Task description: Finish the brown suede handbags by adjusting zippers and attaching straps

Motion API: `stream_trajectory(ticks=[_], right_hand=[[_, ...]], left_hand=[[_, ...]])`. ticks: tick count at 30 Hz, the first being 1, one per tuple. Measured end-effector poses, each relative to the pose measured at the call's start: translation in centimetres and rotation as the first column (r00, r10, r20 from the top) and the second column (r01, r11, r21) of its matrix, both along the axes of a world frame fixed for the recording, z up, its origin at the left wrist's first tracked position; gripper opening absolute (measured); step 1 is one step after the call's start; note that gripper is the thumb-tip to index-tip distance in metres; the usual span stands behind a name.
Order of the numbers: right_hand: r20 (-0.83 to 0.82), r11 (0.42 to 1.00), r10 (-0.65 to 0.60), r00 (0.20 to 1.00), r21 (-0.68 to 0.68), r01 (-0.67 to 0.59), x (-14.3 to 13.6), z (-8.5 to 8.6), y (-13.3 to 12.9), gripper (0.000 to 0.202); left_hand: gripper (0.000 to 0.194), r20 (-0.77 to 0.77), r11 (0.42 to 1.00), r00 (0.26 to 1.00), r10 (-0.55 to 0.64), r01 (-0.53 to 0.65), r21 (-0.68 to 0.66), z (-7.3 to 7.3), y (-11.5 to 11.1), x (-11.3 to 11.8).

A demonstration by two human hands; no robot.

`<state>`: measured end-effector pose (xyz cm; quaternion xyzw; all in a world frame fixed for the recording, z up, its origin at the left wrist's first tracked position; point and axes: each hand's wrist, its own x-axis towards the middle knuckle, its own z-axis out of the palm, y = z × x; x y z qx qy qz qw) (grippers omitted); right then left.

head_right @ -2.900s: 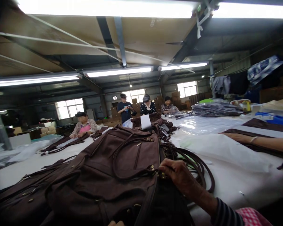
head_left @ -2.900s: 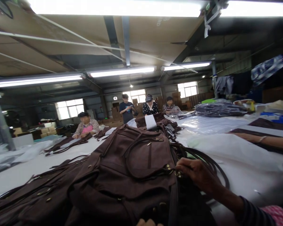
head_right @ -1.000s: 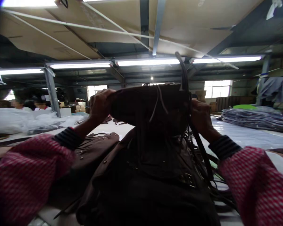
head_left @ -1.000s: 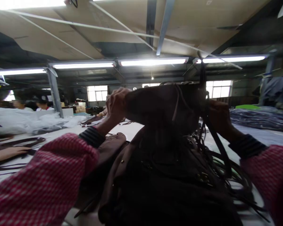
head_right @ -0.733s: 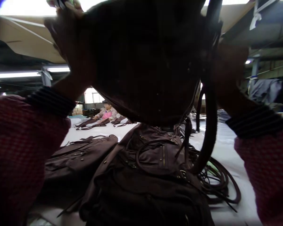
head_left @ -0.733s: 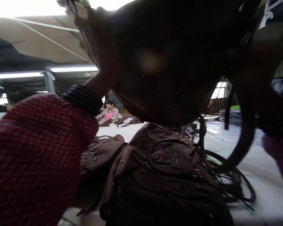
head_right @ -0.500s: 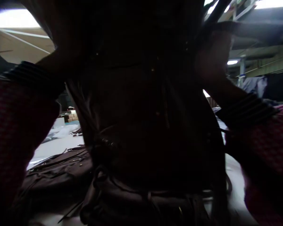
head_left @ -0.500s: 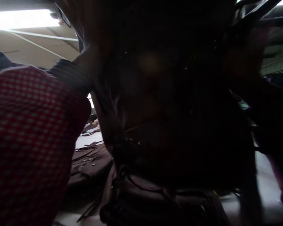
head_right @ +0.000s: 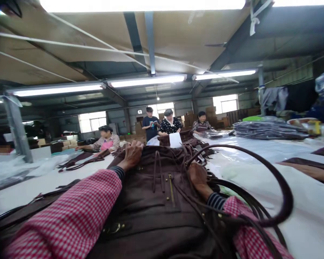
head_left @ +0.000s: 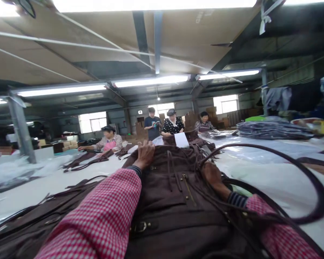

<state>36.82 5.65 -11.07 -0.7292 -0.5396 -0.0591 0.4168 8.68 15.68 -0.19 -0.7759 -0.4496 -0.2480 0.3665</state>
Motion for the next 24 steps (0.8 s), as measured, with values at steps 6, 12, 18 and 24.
stream_trajectory(ticks=[6,12,18,24], right_hand=[[-0.109,0.998,-0.034,0.993,-0.054,0.028,0.8,-4.8,3.0,0.029],[-0.276,0.998,0.027,0.961,0.069,-0.008,1.1,-5.5,2.6,0.034],[-0.385,0.938,0.229,0.894,0.333,-0.097,2.2,-4.0,2.3,0.046],[-0.390,0.810,0.538,0.747,0.486,-0.330,4.2,-0.7,0.4,0.045]], left_hand=[[0.031,-0.086,0.999,0.996,0.023,-0.027,-0.046,-5.5,4.3,0.1],[0.027,-0.061,0.999,0.998,-0.023,0.021,-0.037,-3.5,2.5,2.4],[0.049,0.279,0.664,0.850,-0.447,0.524,-0.533,-2.4,-3.5,10.8],[0.084,0.716,0.227,0.674,-0.183,0.737,-0.636,-3.8,-5.5,17.6]])
